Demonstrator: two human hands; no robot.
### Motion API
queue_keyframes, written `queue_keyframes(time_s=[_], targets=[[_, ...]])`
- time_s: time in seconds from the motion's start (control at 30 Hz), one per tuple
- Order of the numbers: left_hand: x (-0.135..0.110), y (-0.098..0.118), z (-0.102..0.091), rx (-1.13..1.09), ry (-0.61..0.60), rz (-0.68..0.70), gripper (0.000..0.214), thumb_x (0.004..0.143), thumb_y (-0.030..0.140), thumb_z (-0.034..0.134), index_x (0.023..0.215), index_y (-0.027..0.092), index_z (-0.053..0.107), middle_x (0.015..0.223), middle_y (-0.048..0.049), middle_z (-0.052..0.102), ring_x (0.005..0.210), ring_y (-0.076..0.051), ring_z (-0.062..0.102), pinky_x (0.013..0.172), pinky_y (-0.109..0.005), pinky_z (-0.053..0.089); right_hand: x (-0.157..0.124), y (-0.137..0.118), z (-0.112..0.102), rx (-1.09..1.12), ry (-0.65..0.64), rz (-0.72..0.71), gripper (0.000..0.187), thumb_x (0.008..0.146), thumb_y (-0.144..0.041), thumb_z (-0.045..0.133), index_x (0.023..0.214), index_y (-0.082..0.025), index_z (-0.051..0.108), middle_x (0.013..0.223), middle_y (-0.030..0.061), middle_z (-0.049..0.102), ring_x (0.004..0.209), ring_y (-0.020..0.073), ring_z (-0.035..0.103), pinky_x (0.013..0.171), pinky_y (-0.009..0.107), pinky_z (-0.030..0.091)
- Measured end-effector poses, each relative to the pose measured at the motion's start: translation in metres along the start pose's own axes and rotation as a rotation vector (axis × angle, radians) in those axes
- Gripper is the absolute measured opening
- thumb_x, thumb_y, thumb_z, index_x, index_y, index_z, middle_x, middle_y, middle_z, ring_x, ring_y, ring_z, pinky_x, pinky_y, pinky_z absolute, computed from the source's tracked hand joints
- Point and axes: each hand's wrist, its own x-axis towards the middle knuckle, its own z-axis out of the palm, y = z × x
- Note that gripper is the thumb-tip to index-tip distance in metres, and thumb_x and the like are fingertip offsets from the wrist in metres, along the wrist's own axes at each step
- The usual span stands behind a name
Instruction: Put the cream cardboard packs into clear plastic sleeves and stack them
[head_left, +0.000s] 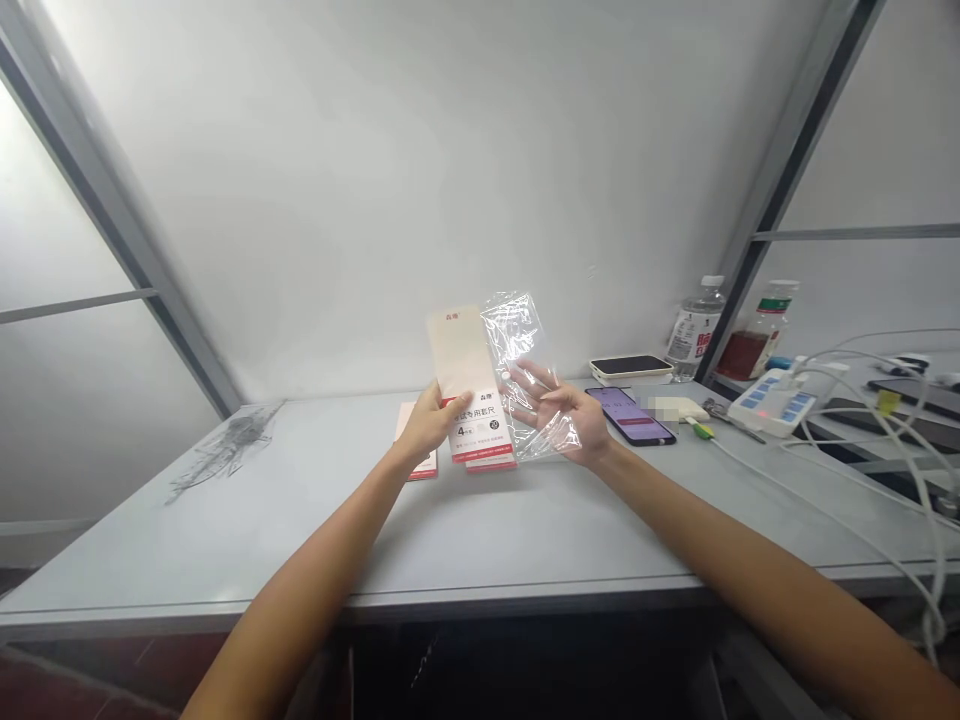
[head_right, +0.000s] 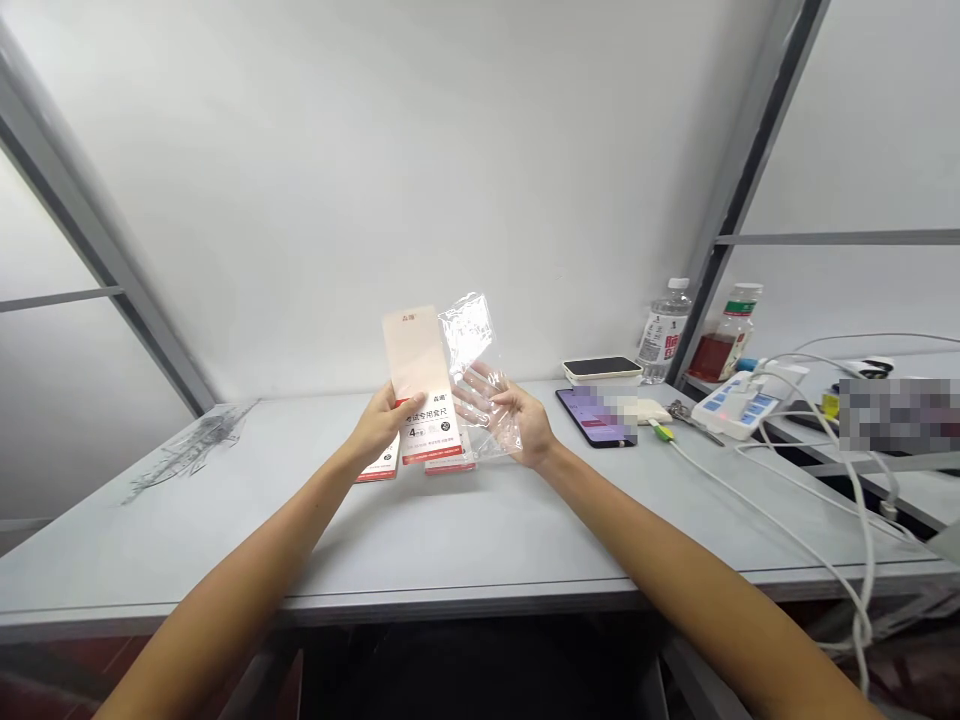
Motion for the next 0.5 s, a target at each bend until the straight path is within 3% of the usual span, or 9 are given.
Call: queue_keyframes(time_s=[0.3,0.5], targets=[[-0.0045,-0.0014,0.0095,-0.002,-0.100,-0.052,0.046,0.079,0.041,0.055,0.119,0.021,0.045,0.118,-0.0088,0.057,0.105,-0.023,0.055,0.084,-0.037,0.046,0.0002,-0.0038,0.0019,0.000,0.037,-0.013,0.044,0.071,-0.014,0.046,0.112,-0.028,0.056,0.117,-0.0001,0.060,0.111,0.0198,0.054,0.099,0.044,0.038],[-0.0056,0.0046,0.0073,-0.069,-0.151,-0.129,0.040,0.077,0.039,0.056,0.111,0.018,0.048,0.095,-0.0073,0.064,0.082,-0.020,0.062,0.074,-0.036,0.049,0.0026,-0.0066,-0.0012,0.002,0.056,-0.017,0.038,0.072,-0.017,0.048,0.108,-0.027,0.057,0.112,-0.0002,0.062,0.106,0.0206,0.056,0.099,0.045,0.039]])
